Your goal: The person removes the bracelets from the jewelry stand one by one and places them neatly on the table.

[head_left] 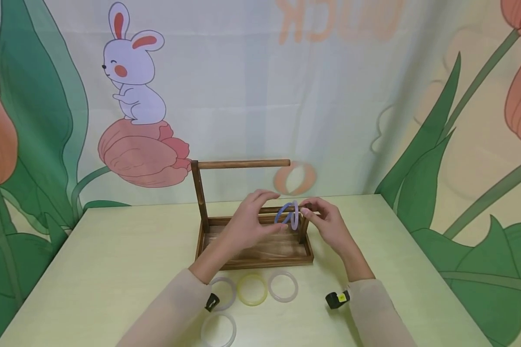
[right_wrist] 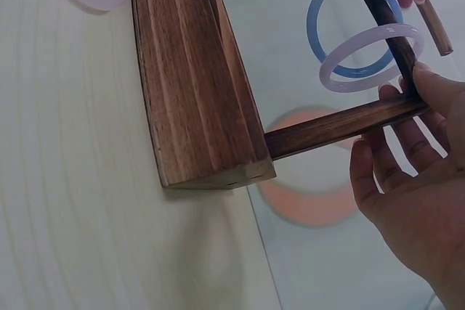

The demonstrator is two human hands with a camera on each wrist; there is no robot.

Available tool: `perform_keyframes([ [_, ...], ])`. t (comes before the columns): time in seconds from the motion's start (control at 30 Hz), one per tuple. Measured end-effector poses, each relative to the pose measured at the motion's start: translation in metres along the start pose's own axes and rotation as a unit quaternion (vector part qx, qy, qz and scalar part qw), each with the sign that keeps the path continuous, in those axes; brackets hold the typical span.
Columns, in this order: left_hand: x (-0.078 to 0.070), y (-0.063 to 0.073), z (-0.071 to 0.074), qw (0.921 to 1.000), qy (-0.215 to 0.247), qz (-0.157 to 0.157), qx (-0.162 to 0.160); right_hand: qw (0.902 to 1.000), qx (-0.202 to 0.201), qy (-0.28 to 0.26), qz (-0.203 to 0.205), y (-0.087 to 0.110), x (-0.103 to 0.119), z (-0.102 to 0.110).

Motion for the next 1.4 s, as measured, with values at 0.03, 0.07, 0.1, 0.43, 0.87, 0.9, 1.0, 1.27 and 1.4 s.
perform_keyframes([
  [0.03, 0.002, -0.001, -0.003, 1.0, -0.002, 0.003, 0.003, 1.0, 0.0, -0.001, -0.001, 0.0, 0.0, 0.0],
  [0.07, 0.004, -0.003, -0.006, 1.0, -0.004, 0.005, 0.007, 1.0, -0.001, -0.001, -0.002, 0.0, -0.001, 0.0],
  [0.1, 0.005, -0.004, -0.009, 0.9999, -0.005, 0.006, 0.012, 1.0, -0.002, -0.003, -0.004, 0.001, -0.001, 0.0],
  [0.43, 0.007, -0.012, -0.028, 0.9994, 0.004, 0.007, 0.035, 1.0, -0.003, -0.001, -0.004, 0.0, -0.001, 0.001],
  [0.87, 0.009, -0.016, -0.021, 0.9993, -0.001, -0.015, 0.033, 0.9999, -0.002, -0.015, 0.003, 0.0, -0.004, -0.001],
  [0.9, 0.008, -0.016, -0.021, 0.9992, -0.001, -0.02, 0.034, 0.9999, -0.003, -0.017, 0.003, 0.0, -0.004, -0.001],
  [1.0, 0.006, -0.016, -0.023, 0.9989, 0.006, -0.026, 0.038, 0.9998, 0.0, -0.019, -0.001, 0.001, -0.003, -0.001],
  [1.27, 0.005, -0.017, -0.027, 0.9985, 0.009, -0.032, 0.044, 0.9994, 0.013, -0.034, 0.0, 0.002, -0.006, -0.002],
  [1.4, 0.003, -0.02, -0.03, 0.9968, 0.03, -0.038, 0.064, 0.9992, 0.013, -0.036, 0.008, 0.001, -0.003, -0.001],
])
Point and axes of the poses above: each hand's wrist, its own y-axis away from the middle knuckle, its own z-axis out of the back of the hand, x = y × z, the point moved 9 cm from there along -y, towards the middle knuckle, and after that the axes turned 15 degrees about -x, right-handed, at the moved point
